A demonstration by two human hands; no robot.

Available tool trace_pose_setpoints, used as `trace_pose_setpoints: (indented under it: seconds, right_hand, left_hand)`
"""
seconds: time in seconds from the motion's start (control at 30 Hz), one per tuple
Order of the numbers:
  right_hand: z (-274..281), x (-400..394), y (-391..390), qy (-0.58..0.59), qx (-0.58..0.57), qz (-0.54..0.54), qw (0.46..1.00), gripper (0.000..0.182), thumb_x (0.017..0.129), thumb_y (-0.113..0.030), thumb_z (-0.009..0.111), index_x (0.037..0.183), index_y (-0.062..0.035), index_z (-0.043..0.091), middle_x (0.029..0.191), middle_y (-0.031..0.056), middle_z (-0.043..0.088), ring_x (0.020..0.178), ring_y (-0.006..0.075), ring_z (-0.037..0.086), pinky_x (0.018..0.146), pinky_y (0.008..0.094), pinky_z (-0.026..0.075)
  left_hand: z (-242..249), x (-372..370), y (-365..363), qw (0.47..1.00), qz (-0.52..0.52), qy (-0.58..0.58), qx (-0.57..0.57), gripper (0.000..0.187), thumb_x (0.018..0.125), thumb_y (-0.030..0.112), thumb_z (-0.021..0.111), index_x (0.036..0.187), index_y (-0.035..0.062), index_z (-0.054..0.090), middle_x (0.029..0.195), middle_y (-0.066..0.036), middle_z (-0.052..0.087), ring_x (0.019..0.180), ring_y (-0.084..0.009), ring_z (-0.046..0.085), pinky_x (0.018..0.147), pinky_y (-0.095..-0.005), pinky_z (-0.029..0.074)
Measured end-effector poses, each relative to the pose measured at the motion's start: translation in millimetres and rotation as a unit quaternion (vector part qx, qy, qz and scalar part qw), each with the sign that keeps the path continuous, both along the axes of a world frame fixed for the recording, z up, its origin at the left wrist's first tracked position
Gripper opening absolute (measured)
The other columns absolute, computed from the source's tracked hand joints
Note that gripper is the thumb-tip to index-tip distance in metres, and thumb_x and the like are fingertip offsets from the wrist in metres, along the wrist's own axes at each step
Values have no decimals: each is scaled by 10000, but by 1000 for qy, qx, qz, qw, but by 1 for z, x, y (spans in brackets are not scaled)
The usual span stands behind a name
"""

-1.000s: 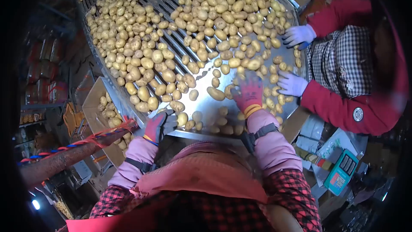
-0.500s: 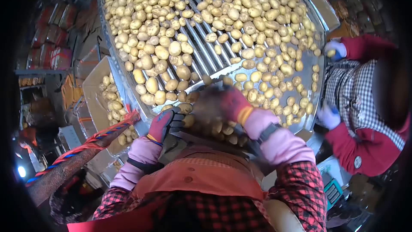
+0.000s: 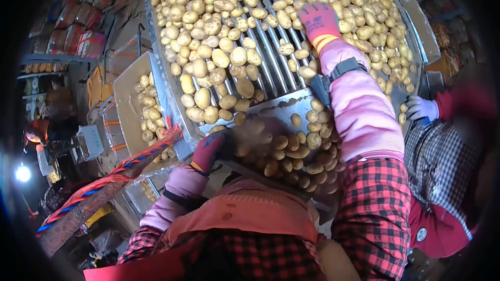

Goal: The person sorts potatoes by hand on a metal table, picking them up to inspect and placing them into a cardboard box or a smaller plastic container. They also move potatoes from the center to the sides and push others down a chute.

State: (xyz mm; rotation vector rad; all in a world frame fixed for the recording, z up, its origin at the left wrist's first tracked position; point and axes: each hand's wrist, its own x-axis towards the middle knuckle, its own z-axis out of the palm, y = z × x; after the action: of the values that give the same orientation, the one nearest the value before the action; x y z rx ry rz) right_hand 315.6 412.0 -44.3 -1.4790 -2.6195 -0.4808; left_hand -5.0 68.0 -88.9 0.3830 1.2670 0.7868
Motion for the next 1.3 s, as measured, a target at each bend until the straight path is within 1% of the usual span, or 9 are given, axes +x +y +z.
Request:
trace_pose_setpoints:
  seconds: [0.1, 0.53, 0.63, 0.67, 0.73, 0.77, 0.87, 0.97, 1.3]
  right_hand:
    - [0, -26, -10, -122, -96, 163, 974, 282, 906, -116, 490, 1109, -248, 633, 1128, -7, 618, 1132, 200, 561, 981, 381, 427]
    - [-37, -46, -26, -141, -261, -9, 955, 239, 922, -193, 507, 1116, -169, 643, 1113, 77, 659, 1048, 288, 636, 858, 427, 499]
    - [-7, -12, -58, 426, -321, -150, 833, 270, 914, -184, 533, 1163, -96, 588, 1039, 92, 668, 961, 311, 648, 861, 411, 513]
    - [-35, 6, -61, 547, -143, -40, 824, 284, 890, -132, 574, 1165, -61, 577, 957, 73, 655, 848, 238, 645, 789, 361, 529]
    - [-17, 13, -85, 739, -312, -185, 567, 290, 872, -98, 590, 1157, -43, 580, 933, 59, 648, 800, 169, 623, 742, 310, 524]
    - [-33, 25, -82, 700, -355, -157, 599, 280, 886, -116, 588, 1158, -48, 584, 927, 50, 640, 771, 116, 599, 704, 265, 512]
    - [-36, -5, -97, 158, -240, -83, 954, 340, 912, -312, 582, 1142, -65, 616, 997, 128, 695, 897, 245, 675, 780, 385, 498]
    - [-24, -45, -103, -101, -288, -152, 940, 382, 853, -317, 655, 1172, -107, 636, 1050, 135, 697, 966, 295, 675, 846, 426, 472]
    - [-54, -52, -164, -37, -211, -157, 964, 254, 850, -247, 628, 1062, -109, 649, 1001, 113, 675, 934, 308, 675, 758, 408, 546]
  left_hand:
    - [6, 5, 3, 1000, 7, 9, 5, 362, 941, 248, 634, 1218, 16, 617, 1071, -26, 653, 943, -104, 602, 842, -270, 482]
    - [-6, 4, 8, 1000, -10, 7, 24, 328, 951, 207, 612, 1202, -4, 624, 1067, -27, 666, 968, -118, 608, 861, -271, 478]
    - [7, 3, 10, 1000, 5, -27, 13, 325, 952, 204, 608, 1198, -8, 626, 1068, -40, 669, 963, -127, 621, 853, -276, 489]
    - [1, 2, 8, 1000, 11, -12, 20, 324, 952, 204, 608, 1197, -8, 627, 1068, -44, 670, 961, -130, 624, 851, -278, 492]
    - [-8, 3, 3, 1000, 14, 1, 19, 320, 953, 205, 606, 1192, -7, 630, 1062, -58, 673, 953, -139, 634, 852, -285, 501]
    - [-9, 2, 4, 1000, 8, -13, 4, 318, 955, 206, 602, 1190, -7, 630, 1063, -62, 674, 948, -143, 638, 848, -289, 505]
    - [-11, 1, 10, 996, -35, 36, 79, 314, 963, 206, 584, 1193, -4, 628, 1055, -73, 678, 922, -155, 653, 816, -298, 520]
    - [-3, -2, 12, 998, -44, -21, 50, 359, 981, 241, 546, 1244, 0, 591, 1064, -98, 674, 913, -193, 662, 799, -330, 536]
    - [-17, -11, 11, 979, -114, 37, 162, 381, 977, 299, 538, 1236, 25, 589, 1126, -67, 651, 1030, -176, 621, 879, -314, 501]
